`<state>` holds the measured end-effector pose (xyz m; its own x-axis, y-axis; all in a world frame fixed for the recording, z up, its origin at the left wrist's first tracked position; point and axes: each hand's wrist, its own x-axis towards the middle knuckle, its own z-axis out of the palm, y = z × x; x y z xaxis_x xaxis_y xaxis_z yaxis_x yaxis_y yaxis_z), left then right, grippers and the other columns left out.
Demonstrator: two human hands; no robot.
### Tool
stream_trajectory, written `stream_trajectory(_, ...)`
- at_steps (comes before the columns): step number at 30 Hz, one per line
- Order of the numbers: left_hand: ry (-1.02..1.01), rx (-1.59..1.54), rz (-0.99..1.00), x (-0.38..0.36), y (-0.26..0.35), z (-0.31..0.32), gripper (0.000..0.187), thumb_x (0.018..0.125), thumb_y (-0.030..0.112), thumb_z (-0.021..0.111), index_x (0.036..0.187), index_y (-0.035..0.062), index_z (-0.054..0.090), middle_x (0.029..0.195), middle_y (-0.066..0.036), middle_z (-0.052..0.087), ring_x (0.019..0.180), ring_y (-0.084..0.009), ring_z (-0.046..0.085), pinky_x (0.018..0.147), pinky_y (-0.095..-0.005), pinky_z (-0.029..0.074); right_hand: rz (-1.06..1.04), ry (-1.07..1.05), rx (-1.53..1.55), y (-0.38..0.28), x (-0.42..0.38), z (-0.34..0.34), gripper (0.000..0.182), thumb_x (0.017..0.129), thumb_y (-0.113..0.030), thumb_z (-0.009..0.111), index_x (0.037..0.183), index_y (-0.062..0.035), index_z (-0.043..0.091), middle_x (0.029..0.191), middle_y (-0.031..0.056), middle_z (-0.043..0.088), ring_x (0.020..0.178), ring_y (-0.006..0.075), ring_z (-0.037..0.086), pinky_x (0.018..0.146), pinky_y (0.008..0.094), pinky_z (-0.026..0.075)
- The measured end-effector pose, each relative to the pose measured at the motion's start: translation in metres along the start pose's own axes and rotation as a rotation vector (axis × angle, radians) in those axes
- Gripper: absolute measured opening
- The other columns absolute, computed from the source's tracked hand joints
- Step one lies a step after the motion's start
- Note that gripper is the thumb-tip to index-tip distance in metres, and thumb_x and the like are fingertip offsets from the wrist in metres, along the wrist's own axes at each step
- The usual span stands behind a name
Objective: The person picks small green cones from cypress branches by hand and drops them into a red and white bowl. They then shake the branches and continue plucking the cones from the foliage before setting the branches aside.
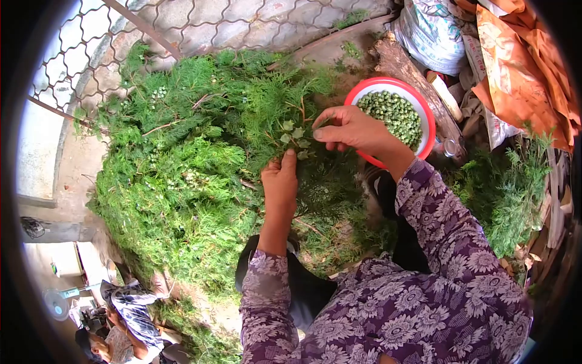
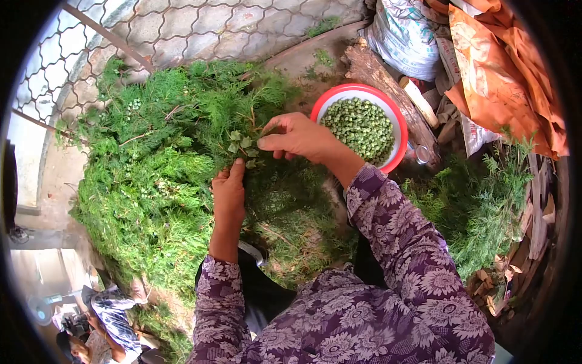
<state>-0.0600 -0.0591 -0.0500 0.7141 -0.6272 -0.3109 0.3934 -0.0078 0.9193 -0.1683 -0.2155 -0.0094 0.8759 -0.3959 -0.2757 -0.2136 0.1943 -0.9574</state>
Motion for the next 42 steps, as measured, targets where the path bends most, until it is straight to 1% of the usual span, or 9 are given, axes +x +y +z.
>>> stream_trajectory(6, -0.067, 0.103, 0.183, -0.003, -0.008, 0.007, 0.017, 0.087, 0.015, 0.055, 0.082, -0.0011, 0.058, 0.078, -0.001, 0.059, 0.070, -0.0057, 0.047, 0.064, -0.0226, 0.040, -0.205, 0.122, -0.427, 0.024, 0.014, 0.014, 0.033, 0.069, -0.016, 0.073, 0.093, 0.0000, 0.056, 0.068, -0.0005, 0.054, 0.060, 0.0054, 0.049, 0.052, 0.0208, 0.038)
stream_trajectory(15, -0.015, 0.221, 0.255, -0.002, -0.010, 0.005, 0.023, 0.087, 0.017, 0.053, 0.076, -0.0025, 0.056, 0.072, -0.004, 0.059, 0.065, -0.0093, 0.046, 0.061, -0.0274, 0.039, -0.182, 0.195, -0.158, 0.037, 0.021, 0.025, 0.032, 0.069, -0.012, 0.072, 0.091, 0.0016, 0.054, 0.069, 0.0007, 0.055, 0.059, 0.0049, 0.048, 0.051, 0.0208, 0.037)
stream_trajectory(17, -0.069, 0.490, 0.180, 0.003, -0.013, -0.007, 0.022, 0.088, 0.017, 0.055, 0.099, -0.0021, 0.058, 0.092, -0.003, 0.061, 0.078, -0.0067, 0.053, 0.070, -0.0213, 0.043, -0.175, 0.225, -0.168, 0.039, 0.022, 0.023, 0.036, 0.064, -0.020, 0.073, 0.088, 0.0017, 0.056, 0.068, 0.0043, 0.056, 0.060, 0.0092, 0.051, 0.054, 0.0241, 0.041)
stream_trajectory(24, -0.084, 0.366, 0.181, 0.001, -0.012, -0.003, 0.022, 0.088, 0.016, 0.054, 0.100, -0.0021, 0.057, 0.093, -0.003, 0.061, 0.078, -0.0067, 0.054, 0.069, -0.0213, 0.044, -0.209, 0.268, -0.277, 0.034, 0.017, 0.027, 0.036, 0.060, -0.025, 0.073, 0.079, 0.0025, 0.059, 0.066, 0.0082, 0.057, 0.061, 0.0138, 0.055, 0.056, 0.0280, 0.044)
stream_trajectory(25, -0.049, 0.349, 0.198, 0.001, -0.013, -0.002, 0.020, 0.087, 0.018, 0.055, 0.088, -0.0025, 0.057, 0.083, -0.004, 0.059, 0.072, -0.0084, 0.049, 0.066, -0.0241, 0.041, -0.210, 0.269, -0.276, 0.037, 0.020, 0.026, 0.036, 0.060, -0.025, 0.073, 0.079, 0.0025, 0.059, 0.066, 0.0082, 0.057, 0.061, 0.0138, 0.055, 0.056, 0.0280, 0.044)
stream_trajectory(27, -0.015, 0.333, 0.216, -0.001, -0.013, -0.001, 0.024, 0.086, 0.019, 0.056, 0.076, -0.0029, 0.056, 0.074, -0.005, 0.057, 0.066, -0.0101, 0.045, 0.062, -0.0270, 0.038, -0.263, 0.233, -0.206, 0.041, 0.025, 0.027, 0.037, 0.061, -0.024, 0.072, 0.082, 0.0034, 0.058, 0.063, 0.0075, 0.056, 0.058, 0.0125, 0.054, 0.052, 0.0274, 0.043)
stream_trajectory(37, -0.031, 0.128, -0.044, -0.005, 0.002, 0.000, 0.021, 0.086, 0.018, 0.057, 0.090, -0.0020, 0.059, 0.080, -0.003, 0.059, 0.071, -0.0084, 0.049, 0.065, -0.0232, 0.041, 0.092, 0.054, -0.041, 0.012, 0.008, 0.003, 0.017, 0.069, -0.013, 0.061, 0.080, 0.0003, 0.056, 0.061, 0.0037, 0.052, 0.049, 0.0106, 0.048, 0.042, 0.0226, 0.037)
stream_trajectory(39, 0.062, 0.202, -0.055, -0.003, 0.005, -0.004, 0.023, 0.086, 0.020, 0.057, 0.092, -0.0019, 0.058, 0.080, -0.003, 0.059, 0.071, -0.0091, 0.050, 0.065, -0.0240, 0.042, 0.098, -0.165, 0.413, 0.007, 0.003, -0.009, 0.014, 0.074, -0.013, 0.058, 0.081, -0.0019, 0.055, 0.065, 0.0039, 0.054, 0.050, 0.0101, 0.047, 0.043, 0.0221, 0.036)
stream_trajectory(42, 0.098, 0.072, -0.049, 0.000, 0.005, -0.012, 0.029, 0.086, 0.025, 0.057, 0.094, -0.0027, 0.056, 0.080, -0.005, 0.058, 0.076, -0.0124, 0.054, 0.066, -0.0265, 0.045, 0.081, -0.189, 0.600, 0.002, -0.003, -0.012, 0.011, 0.076, -0.012, 0.057, 0.082, -0.0035, 0.053, 0.072, 0.0049, 0.056, 0.055, 0.0110, 0.052, 0.045, 0.0219, 0.039)
